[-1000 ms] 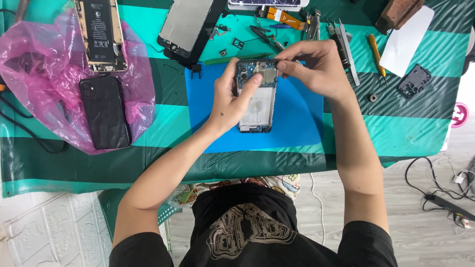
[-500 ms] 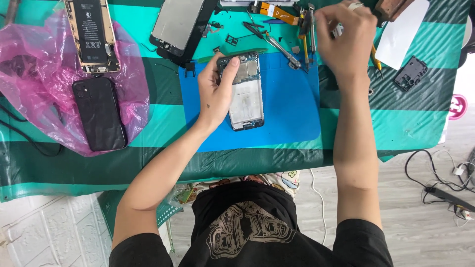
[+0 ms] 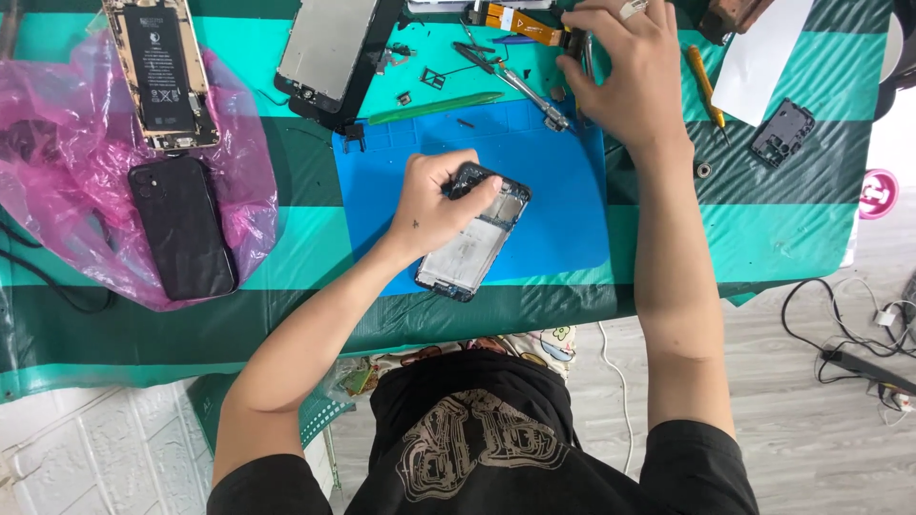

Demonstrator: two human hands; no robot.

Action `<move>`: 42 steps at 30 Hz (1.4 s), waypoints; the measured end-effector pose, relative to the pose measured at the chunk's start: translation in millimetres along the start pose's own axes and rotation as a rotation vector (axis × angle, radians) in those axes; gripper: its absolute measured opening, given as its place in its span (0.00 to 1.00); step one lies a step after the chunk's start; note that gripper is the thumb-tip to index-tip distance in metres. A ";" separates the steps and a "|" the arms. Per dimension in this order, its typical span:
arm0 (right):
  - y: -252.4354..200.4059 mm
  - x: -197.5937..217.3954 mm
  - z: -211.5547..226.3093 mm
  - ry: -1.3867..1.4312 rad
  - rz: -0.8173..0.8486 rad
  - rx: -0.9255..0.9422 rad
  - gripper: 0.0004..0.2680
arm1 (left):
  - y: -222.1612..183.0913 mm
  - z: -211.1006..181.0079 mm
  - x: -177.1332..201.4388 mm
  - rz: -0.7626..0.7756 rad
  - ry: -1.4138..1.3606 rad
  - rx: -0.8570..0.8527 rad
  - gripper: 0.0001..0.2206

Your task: Repairing a mobile phone by aligning internal components and securing them with a screwdriver.

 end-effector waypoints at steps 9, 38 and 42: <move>-3.2 -8.5 -6.2 0.014 0.017 -0.066 0.12 | -0.3 -0.9 10.5 -0.073 -0.028 -0.019 0.16; 18.8 22.5 80.0 0.032 -0.017 0.255 0.04 | -7.0 -17.7 30.7 -0.232 0.034 -0.132 0.12; 17.5 15.0 62.9 0.008 0.023 0.201 0.02 | -6.9 -21.9 31.8 -0.246 0.066 -0.109 0.15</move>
Point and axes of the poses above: each hand's wrist, its own y-axis towards the middle knuckle, its own x-axis out of the back of the hand, z = x × y, the point moved 10 cm from there along y, towards the middle knuckle, and after that the axes turned 5 degrees about z, right-handed, at the moved point
